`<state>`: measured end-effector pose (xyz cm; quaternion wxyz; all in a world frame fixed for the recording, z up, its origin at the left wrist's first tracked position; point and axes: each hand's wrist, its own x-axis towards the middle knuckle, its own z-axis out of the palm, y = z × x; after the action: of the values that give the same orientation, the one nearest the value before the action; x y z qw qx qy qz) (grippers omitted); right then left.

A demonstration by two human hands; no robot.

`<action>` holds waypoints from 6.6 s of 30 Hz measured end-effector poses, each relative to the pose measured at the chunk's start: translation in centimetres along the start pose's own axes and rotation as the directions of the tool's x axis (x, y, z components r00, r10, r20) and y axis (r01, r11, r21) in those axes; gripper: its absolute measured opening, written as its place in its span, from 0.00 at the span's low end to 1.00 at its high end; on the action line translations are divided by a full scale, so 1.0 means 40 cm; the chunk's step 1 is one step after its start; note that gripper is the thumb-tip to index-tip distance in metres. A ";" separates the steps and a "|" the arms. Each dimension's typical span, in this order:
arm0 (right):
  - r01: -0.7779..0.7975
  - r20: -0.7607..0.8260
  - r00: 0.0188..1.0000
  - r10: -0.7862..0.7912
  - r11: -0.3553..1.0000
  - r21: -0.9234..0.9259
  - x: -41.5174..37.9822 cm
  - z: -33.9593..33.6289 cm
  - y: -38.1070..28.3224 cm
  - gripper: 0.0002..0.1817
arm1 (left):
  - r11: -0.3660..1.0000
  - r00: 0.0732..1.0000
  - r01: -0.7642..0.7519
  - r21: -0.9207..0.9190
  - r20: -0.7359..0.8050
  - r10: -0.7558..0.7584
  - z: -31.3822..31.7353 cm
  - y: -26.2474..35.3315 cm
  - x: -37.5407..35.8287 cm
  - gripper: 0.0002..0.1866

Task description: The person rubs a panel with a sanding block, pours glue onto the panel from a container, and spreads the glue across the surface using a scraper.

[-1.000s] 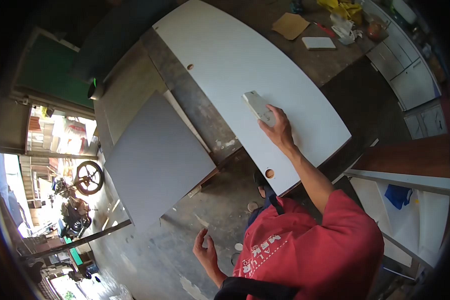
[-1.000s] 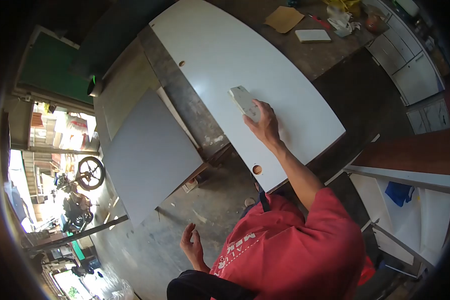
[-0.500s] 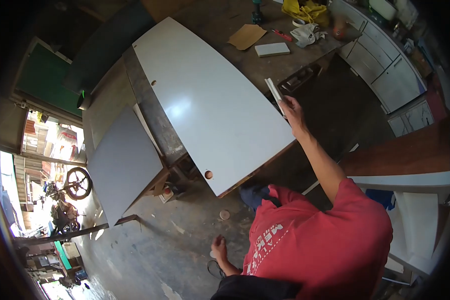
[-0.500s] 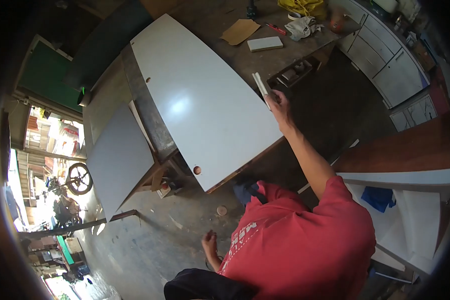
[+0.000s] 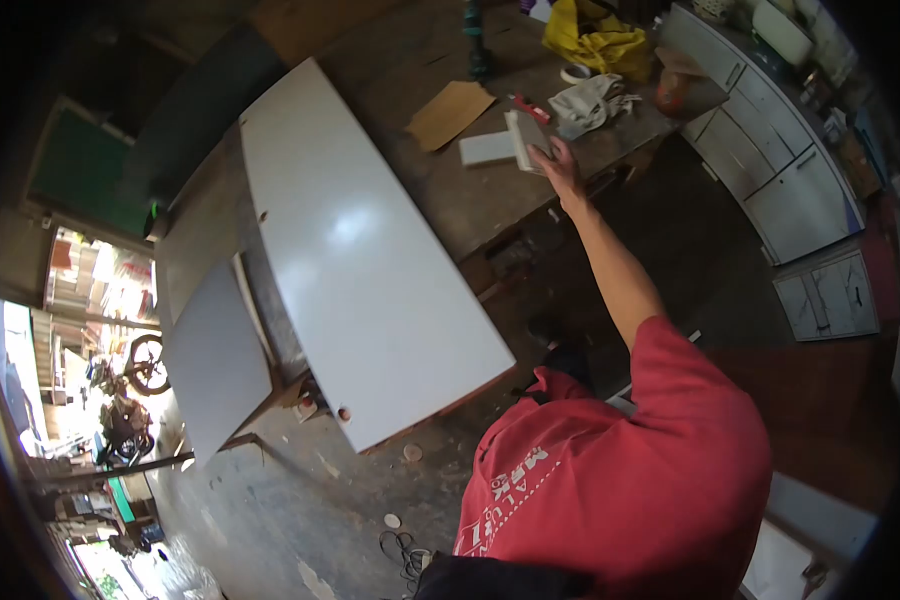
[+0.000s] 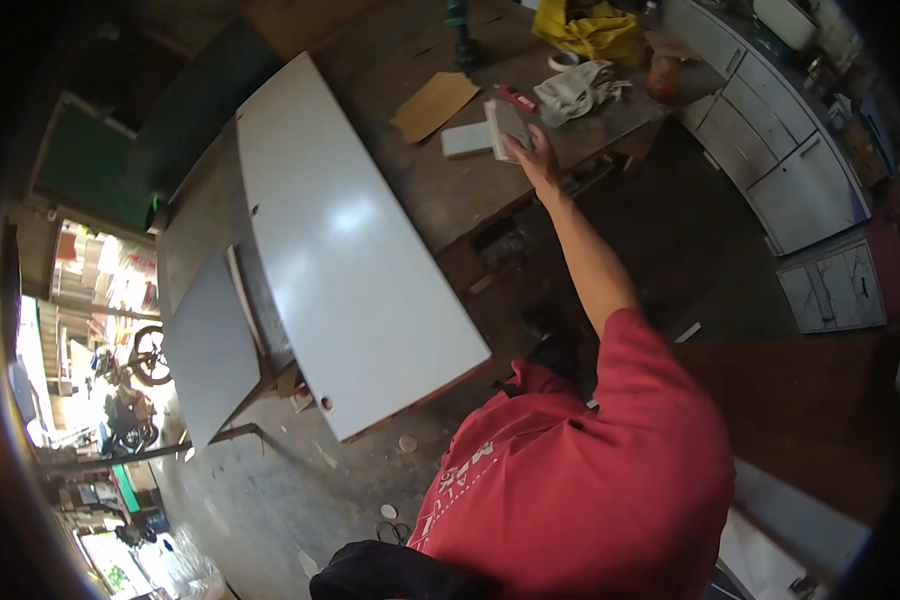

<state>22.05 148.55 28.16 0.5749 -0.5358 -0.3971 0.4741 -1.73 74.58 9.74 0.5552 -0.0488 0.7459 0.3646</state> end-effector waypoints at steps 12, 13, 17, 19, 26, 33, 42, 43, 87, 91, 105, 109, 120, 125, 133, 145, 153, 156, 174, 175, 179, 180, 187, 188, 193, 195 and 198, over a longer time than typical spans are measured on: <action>0.153 -0.041 0.980 -0.196 0.865 -0.478 0.379 -0.451 -0.009 0.29 | 0.951 0.951 -0.308 0.007 -0.029 0.308 0.314 0.348 -0.048 0.27; 0.230 0.066 0.971 -0.230 0.820 -0.524 0.363 -0.437 -0.022 0.30 | 0.953 0.952 -0.303 0.012 -0.034 0.303 0.323 0.368 -0.056 0.27; 0.511 0.307 0.857 -0.415 0.603 -0.613 0.329 -0.320 -0.001 0.30 | 0.997 0.989 -0.041 0.061 -0.137 0.049 0.323 0.390 -0.066 0.26; 0.713 0.479 0.693 -0.539 0.410 -0.570 0.363 -0.282 0.035 0.29 | 0.997 0.991 -0.018 0.079 -0.131 0.028 0.316 0.361 -0.054 0.26; -0.360 0.277 0.919 0.281 0.884 0.299 0.436 -0.244 0.011 0.18 | 0.998 0.995 0.010 0.058 -0.104 -0.003 0.316 0.276 -0.015 0.25; -0.367 0.248 0.919 0.305 0.893 0.261 0.414 -0.258 -0.033 0.19 | 1.000 0.996 0.011 0.022 -0.094 -0.009 0.320 0.242 0.008 0.24; -0.175 -0.212 0.958 0.193 0.980 0.097 0.534 -0.421 -0.013 0.26 | 1.000 0.998 0.013 0.020 -0.066 -0.012 0.327 0.228 0.040 0.23; -0.166 -0.286 0.940 0.188 0.981 0.098 0.576 -0.452 -0.017 0.27 | 1.000 0.998 0.012 0.018 -0.065 -0.011 0.330 0.228 0.041 0.23; 0.674 0.212 0.713 -0.669 0.568 -0.473 0.464 -0.368 -0.280 0.21 | 0.987 0.871 -0.036 -0.153 -0.489 -0.044 0.438 0.259 -0.155 0.24; 0.738 0.479 0.671 -0.566 0.572 -0.358 0.263 -0.157 -0.236 0.20 | 0.976 0.879 -0.162 -0.146 -0.471 0.075 0.398 0.157 -0.096 0.25; 0.103 0.838 0.504 -0.209 0.978 0.182 -0.895 0.607 -0.168 0.42 | 0.965 0.995 0.024 -0.260 -0.088 -0.049 -0.003 -0.123 -0.209 0.17; 0.021 0.967 0.237 -0.099 0.995 0.097 -1.215 0.703 -0.169 0.43 | 0.795 0.765 -0.511 -0.328 -0.594 0.247 -0.218 0.155 -0.395 0.30; -0.090 0.976 -0.212 -0.049 0.995 0.031 -1.688 0.914 -0.205 0.37 | 0.479 0.464 -0.869 -0.125 -0.540 0.702 -0.633 0.720 -0.476 0.45; 0.295 0.959 -0.250 0.133 0.954 -0.055 -1.562 1.155 -0.233 0.30 | 0.664 0.536 -0.743 -0.080 -0.666 0.519 -0.822 0.797 -0.360 0.43; 0.766 0.922 -0.088 -0.376 0.567 0.304 -1.699 1.493 -0.304 0.26 | 0.750 0.564 -0.302 0.589 -0.524 0.639 -1.040 1.119 -0.281 0.43; 0.560 0.872 0.465 -0.150 0.813 -0.159 -1.563 1.791 -0.204 0.13 | 0.612 0.567 -0.519 0.597 -0.295 0.769 -1.252 1.384 -0.202 0.40; 0.533 0.610 0.728 -0.314 0.818 -0.215 -1.589 1.861 -0.163 0.13 | 0.456 0.583 -0.608 0.650 -0.024 0.812 -1.413 1.524 -0.125 0.39; 0.615 0.467 0.760 -0.452 0.731 -0.295 -1.590 1.874 -0.126 0.15 | 0.353 0.553 -0.645 0.678 0.095 0.827 -1.476 1.554 -0.096 0.39; -0.003 -0.102 0.995 -0.016 0.984 -0.179 -1.551 1.450 -0.038 0.30 | 0.422 0.392 -0.907 -0.014 -0.398 0.829 -2.050 1.586 0.471 0.38; -0.009 -0.073 0.997 -0.004 0.984 -0.179 -1.566 1.446 -0.033 0.30 | 0.384 0.368 -0.922 -0.042 -0.397 0.841 -2.062 1.572 0.531 0.40; -0.143 -0.045 0.989 0.141 0.988 -0.054 -1.585 1.470 0.002 0.28 | 0.300 0.341 -0.940 -0.164 -0.379 0.860 -2.051 1.511 0.651 0.41; -0.155 0.004 0.988 0.155 0.988 0.008 -1.585 1.471 0.011 0.28 | 0.372 0.387 -0.921 -0.118 -0.398 0.832 -2.032 1.491 0.662 0.41; -0.130 0.288 0.950 0.119 0.991 0.020 -1.716 1.745 -0.088 0.19 | 0.353 0.396 -0.911 -0.212 -0.214 0.893 -1.987 1.475 0.645 0.51; -0.167 0.378 0.917 0.127 0.983 0.075 -1.728 1.766 -0.092 0.17 | 0.372 0.388 -0.921 -0.114 -0.237 0.890 -1.989 1.469 0.622 0.51; -0.211 0.513 0.850 0.118 0.970 0.125 -1.802 1.877 -0.120 0.12 | 0.296 0.250 -0.955 -0.013 -0.575 0.779 -2.003 1.405 0.505 0.30; -0.207 0.572 0.812 0.117 0.974 0.095 -1.820 1.899 -0.114 0.13 | 0.319 0.245 -0.948 0.001 -0.638 0.730 -1.957 1.432 0.380 0.18; -0.268 0.660 0.731 0.172 0.962 0.046 -1.867 1.948 -0.110 0.13 | 0.401 0.426 -0.905 -0.144 -0.286 0.858 -1.881 1.506 0.223 0.15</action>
<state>-70.16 94.83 45.00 0.3762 -0.3400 -0.4715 0.7215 -93.54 76.48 40.37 0.2007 0.2465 0.6422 0.6975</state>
